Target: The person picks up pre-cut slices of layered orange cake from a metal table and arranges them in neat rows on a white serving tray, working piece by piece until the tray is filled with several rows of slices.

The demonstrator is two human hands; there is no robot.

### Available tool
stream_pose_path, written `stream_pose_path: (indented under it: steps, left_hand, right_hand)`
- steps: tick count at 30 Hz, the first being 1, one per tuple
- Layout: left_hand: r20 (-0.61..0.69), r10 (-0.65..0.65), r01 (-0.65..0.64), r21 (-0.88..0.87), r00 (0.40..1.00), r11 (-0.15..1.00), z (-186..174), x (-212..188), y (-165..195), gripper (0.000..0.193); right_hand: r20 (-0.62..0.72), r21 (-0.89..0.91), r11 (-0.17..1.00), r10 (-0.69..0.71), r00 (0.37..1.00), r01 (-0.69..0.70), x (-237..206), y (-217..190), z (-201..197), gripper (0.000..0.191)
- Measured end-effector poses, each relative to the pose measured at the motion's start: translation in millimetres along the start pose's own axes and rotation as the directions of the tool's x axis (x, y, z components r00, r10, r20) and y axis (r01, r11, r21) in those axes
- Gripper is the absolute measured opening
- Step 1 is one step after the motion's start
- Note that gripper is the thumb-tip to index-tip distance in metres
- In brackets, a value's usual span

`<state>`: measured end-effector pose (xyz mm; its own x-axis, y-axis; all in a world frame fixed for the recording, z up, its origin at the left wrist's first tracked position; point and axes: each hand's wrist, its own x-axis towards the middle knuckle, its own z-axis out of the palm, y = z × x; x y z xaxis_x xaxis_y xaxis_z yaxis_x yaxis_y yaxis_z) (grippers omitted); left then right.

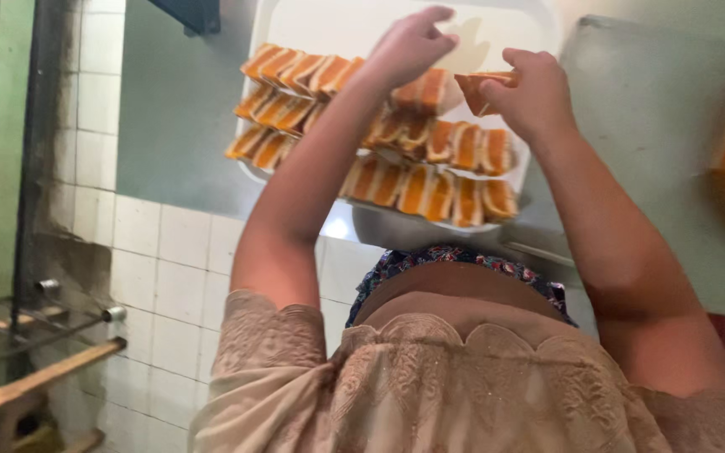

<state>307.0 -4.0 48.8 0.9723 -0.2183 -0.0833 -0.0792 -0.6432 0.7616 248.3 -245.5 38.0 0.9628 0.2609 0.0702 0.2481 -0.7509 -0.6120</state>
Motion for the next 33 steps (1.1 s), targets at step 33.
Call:
stream_pose_path:
  steps: [33]
  left_hand:
    - [0.486,-0.093,-0.074,0.313,0.869,0.947,51,43,-3,0.047]
  right_hand:
    - [0.365,0.625,0.488,0.508,0.780,-0.610,9,-4,46,0.054]
